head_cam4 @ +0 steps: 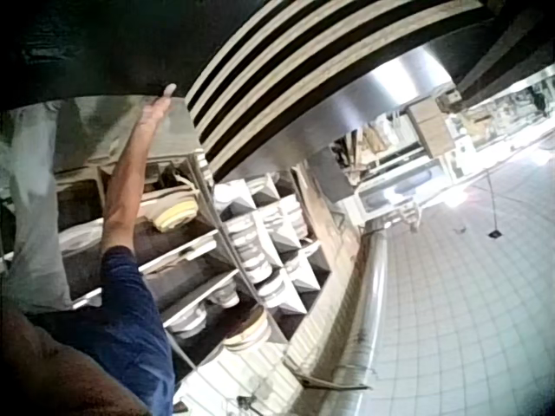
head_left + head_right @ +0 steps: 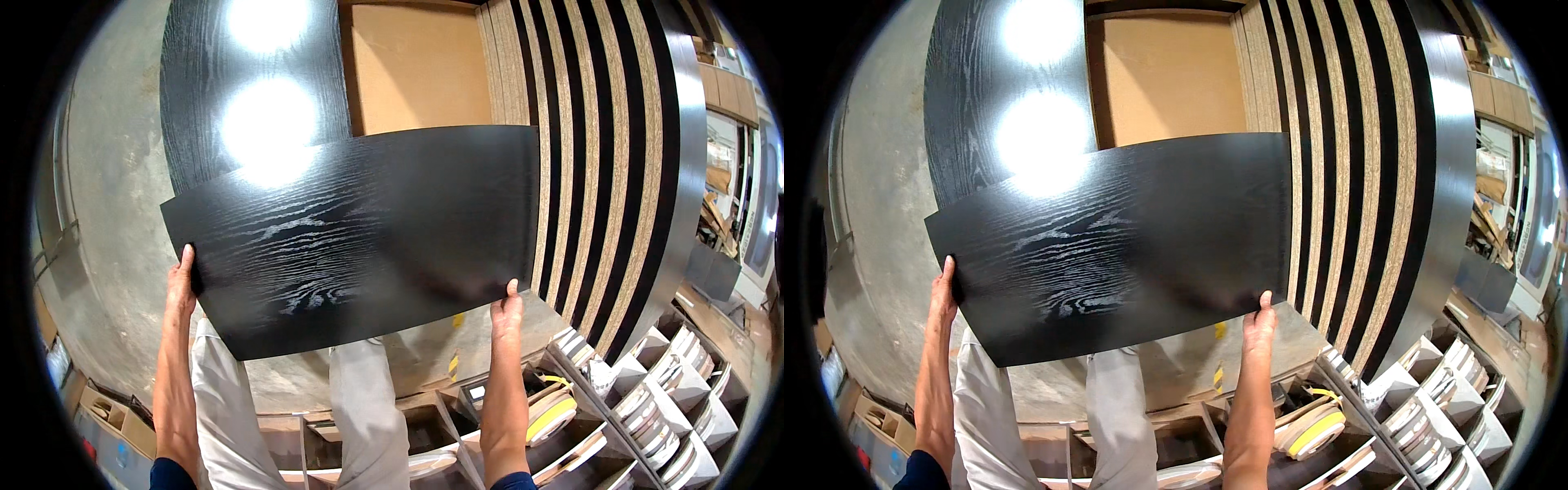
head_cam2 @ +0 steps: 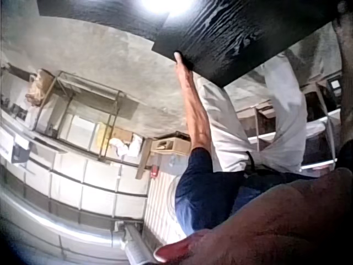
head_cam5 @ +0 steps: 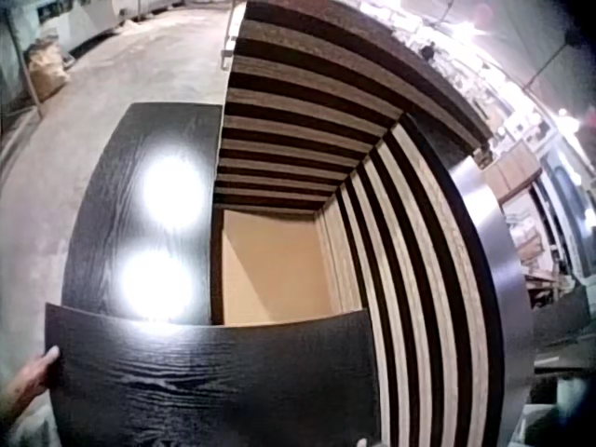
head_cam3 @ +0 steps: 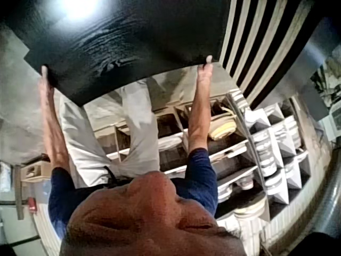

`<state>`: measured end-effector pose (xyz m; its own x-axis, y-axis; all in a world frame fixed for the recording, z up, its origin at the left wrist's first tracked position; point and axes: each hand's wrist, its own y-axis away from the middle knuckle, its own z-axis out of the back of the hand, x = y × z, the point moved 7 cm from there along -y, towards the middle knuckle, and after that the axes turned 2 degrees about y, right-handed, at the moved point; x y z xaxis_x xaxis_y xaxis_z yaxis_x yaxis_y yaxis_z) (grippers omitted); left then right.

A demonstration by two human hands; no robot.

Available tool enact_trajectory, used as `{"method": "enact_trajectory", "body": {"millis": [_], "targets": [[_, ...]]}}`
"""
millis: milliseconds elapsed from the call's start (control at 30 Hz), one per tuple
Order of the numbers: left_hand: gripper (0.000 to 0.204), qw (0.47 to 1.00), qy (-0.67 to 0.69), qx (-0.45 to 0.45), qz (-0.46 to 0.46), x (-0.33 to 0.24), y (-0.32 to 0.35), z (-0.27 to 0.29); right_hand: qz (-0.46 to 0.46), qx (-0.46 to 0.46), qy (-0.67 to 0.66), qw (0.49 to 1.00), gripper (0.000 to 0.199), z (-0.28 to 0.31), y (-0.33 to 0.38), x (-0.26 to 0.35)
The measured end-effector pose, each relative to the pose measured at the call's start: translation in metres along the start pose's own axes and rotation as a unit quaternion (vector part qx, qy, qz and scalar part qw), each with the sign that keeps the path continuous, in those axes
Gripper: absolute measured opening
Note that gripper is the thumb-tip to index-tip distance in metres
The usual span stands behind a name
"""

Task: The person picks up dark wooden panels from a work table and stacks them vertically into a wooden rack.

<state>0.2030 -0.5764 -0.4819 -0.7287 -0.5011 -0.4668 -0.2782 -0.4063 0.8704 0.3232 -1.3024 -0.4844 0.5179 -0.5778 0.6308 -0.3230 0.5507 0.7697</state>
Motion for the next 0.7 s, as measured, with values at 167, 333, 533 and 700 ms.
{"method": "enact_trajectory", "body": {"millis": [167, 333, 533, 700], "targets": [[0.07, 1.0, 0.007, -0.001, -0.001, 0.002, 0.002, -0.005, 0.003, -0.01, 0.016, 1.0, 0.033, 0.007, -0.007, 0.003], [0.07, 1.0, 0.007, 0.009, -0.012, 0.0, 0.001, -0.012, 0.027, 0.038, -0.007, 0.999, 0.038, 0.006, -0.009, 0.013], [0.063, 0.999, -0.034, -0.04, 0.009, -0.03, 0.037, -0.017, -0.055, 0.095, 0.023, 0.994, 0.056, -0.023, 0.062, -0.061], [0.067, 0.999, -0.022, -0.028, 0.013, -0.02, 0.016, -0.011, -0.229, 0.151, -0.036, 0.961, 0.054, -0.067, 0.215, -0.197]]}}
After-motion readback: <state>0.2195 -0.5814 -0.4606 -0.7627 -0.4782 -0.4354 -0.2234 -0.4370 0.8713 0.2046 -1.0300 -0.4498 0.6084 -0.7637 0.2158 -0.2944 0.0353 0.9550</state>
